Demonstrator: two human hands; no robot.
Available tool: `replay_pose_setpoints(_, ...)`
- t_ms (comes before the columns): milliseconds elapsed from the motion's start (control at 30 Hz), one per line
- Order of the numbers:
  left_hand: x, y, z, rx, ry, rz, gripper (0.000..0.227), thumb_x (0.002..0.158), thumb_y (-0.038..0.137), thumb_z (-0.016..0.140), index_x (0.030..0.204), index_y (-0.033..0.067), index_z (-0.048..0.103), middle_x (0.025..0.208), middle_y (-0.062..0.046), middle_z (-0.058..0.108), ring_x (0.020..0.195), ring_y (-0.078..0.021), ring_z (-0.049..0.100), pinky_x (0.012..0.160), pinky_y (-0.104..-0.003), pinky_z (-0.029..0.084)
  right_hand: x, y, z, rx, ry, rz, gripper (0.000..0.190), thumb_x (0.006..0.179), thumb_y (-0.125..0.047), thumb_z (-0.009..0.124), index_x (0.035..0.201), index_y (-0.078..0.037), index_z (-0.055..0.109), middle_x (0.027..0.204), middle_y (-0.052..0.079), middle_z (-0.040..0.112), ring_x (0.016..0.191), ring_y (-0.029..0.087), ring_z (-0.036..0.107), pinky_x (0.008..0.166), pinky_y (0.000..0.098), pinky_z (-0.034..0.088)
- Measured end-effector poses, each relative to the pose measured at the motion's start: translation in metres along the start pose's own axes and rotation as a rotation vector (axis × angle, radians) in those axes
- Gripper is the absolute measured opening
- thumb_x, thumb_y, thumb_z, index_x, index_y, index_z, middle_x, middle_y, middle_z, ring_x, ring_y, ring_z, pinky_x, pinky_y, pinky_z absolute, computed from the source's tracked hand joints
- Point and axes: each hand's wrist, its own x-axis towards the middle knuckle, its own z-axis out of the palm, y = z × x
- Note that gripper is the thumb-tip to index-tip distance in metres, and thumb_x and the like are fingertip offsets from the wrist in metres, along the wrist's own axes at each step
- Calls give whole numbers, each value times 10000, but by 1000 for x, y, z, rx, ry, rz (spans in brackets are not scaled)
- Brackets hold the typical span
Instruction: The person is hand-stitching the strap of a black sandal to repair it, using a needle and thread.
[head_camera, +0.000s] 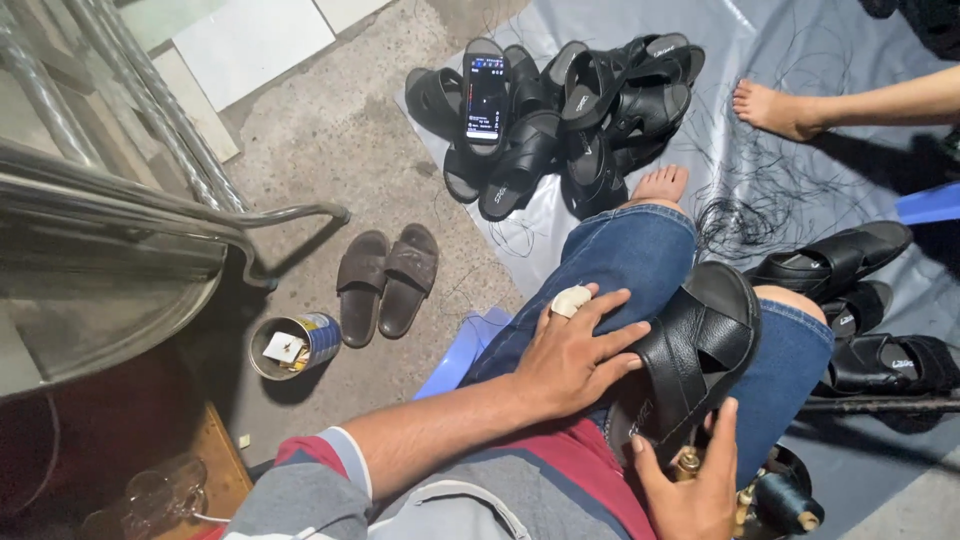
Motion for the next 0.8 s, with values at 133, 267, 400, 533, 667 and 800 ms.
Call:
replay_pose_setpoints(133, 4, 0, 0, -61, 118, 85, 410, 858, 447, 520, 1243, 310, 485, 1366, -89, 464, 1265, -347, 446, 860, -545, 395, 14, 13, -8, 702, -59, 73, 907, 642, -55, 603, 1447, -102, 189, 1301, 176, 444, 994, 215, 501, 885, 325, 363)
replay_pose_setpoints(267, 12, 11, -7, -175, 29, 234, 684, 818, 427, 593, 1333, 58, 335, 1340, -167, 458, 1246, -294, 466, 996, -397, 412, 22, 17, -20, 1226, -91, 169, 791, 686, -79, 523, 1431, -50, 261, 1209, 136, 432, 1071, 165, 439, 941, 297, 360)
replay_pose_setpoints(400, 14, 34, -15, -149, -226, 82, 744, 803, 520, 516, 1396, 161, 245, 1100, -38, 564, 984, -237, 563, 782, -423, 393, 24, 4, -36, 1489, -183, 31, 881, 629, -206, 631, 1400, 20, 270, 1300, 168, 449, 1121, 235, 479, 964, 312, 371)
replay_pose_setpoints(533, 11, 50, -11, -352, -268, -5, 730, 779, 453, 594, 1386, 229, 258, 1143, -69, 475, 848, -139, 609, 738, -282, 496, 22, 33, -27, 1633, -297, 65, 701, 714, -245, 716, 1276, 42, 409, 1113, 201, 577, 957, 267, 593, 829, 343, 483)
replay_pose_setpoints(667, 14, 58, -2, -391, -312, -156, 730, 736, 452, 623, 1370, 277, 307, 1093, -42, 444, 789, -87, 591, 611, -227, 516, 17, 46, -21, 1732, -326, 92, 647, 766, -260, 727, 1255, 42, 430, 1055, 186, 613, 892, 245, 626, 754, 329, 523)
replay_pose_setpoints(800, 20, 62, 16, -416, -339, -98, 716, 748, 443, 621, 1370, 245, 325, 1081, -25, 462, 749, -89, 559, 802, -276, 485, 11, 65, -21, 1762, -243, 129, 637, 795, -271, 694, 1279, 33, 413, 1127, 197, 579, 970, 267, 595, 809, 355, 504)
